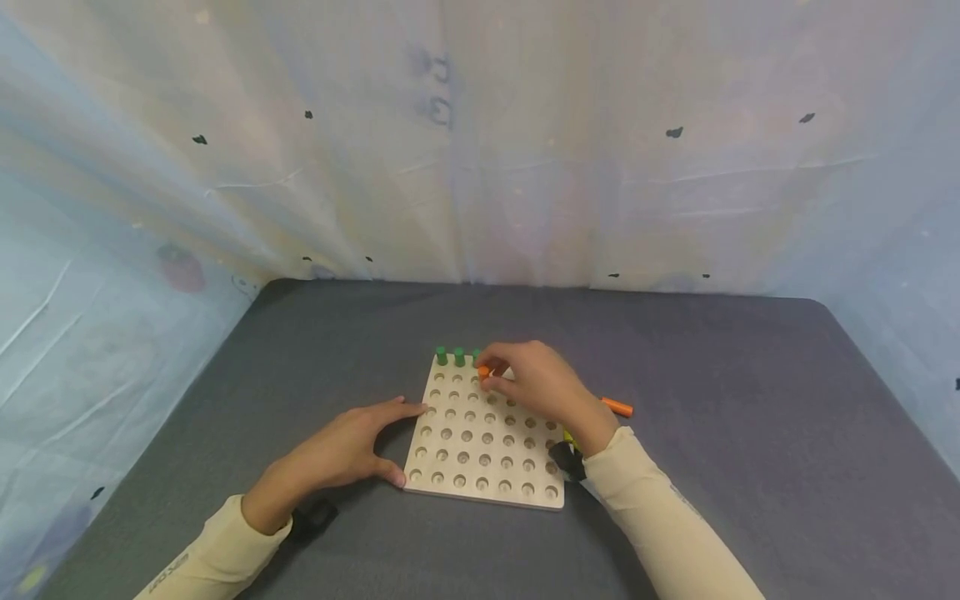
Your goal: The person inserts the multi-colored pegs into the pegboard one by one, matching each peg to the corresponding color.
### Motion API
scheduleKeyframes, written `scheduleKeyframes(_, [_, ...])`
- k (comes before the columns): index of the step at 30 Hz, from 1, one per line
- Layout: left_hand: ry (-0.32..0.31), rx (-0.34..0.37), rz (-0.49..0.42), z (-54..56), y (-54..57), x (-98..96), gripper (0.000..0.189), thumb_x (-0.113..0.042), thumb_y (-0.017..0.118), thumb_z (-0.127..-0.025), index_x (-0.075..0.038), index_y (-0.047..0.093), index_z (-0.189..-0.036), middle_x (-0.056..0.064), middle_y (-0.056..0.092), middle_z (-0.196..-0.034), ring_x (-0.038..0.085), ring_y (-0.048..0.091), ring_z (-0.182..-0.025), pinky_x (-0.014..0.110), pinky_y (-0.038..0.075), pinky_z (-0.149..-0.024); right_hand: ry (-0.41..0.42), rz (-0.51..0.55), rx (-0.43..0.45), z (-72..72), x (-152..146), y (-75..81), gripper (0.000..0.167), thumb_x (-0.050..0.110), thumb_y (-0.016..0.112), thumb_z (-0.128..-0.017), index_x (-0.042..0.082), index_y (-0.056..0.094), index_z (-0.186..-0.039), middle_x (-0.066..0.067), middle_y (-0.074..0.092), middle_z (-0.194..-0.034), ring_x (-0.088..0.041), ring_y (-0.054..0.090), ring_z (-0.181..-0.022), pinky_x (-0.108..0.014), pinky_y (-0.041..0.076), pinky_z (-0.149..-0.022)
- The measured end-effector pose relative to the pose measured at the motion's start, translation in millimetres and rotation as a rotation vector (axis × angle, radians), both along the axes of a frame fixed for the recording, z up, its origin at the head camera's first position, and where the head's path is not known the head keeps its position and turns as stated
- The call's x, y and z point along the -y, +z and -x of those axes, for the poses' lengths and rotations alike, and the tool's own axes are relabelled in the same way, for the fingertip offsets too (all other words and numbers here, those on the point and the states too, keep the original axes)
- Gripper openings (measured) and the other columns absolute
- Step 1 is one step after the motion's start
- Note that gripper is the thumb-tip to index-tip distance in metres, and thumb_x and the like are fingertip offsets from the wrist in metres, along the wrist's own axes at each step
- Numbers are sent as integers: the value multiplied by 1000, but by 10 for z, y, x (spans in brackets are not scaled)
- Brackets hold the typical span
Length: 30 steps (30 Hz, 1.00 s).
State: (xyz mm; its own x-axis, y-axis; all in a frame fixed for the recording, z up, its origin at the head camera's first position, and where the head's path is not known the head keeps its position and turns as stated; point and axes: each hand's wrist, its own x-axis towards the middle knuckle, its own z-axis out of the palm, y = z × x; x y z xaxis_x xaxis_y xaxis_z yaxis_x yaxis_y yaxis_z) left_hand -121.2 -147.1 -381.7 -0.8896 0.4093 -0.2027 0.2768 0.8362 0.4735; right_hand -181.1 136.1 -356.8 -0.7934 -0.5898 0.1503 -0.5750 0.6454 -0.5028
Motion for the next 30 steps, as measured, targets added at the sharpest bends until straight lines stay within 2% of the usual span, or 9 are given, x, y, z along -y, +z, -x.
scheduleKeyframes(16, [4,15,-14,-22,13,10,92,-36,91,-64,-30,51,-146,11,44,-156,32,43,-144,54,42,-109,28,-12,16,81,272,-74,25,20,75,-90,15,71,-114,3,76,-100,-12,71,-91,-32,56,-77])
scheduleKeyframes(30, [5,14,-12,-39,43,-5,91,-37,90,-64,-29,51,-146,12,44,-155,33,43,-143,56,42,-108,16,-11,10,112,501,-43,25,21,75,-90,14,72,-114,0,76,-101,-12,71,-87,-29,55,-73])
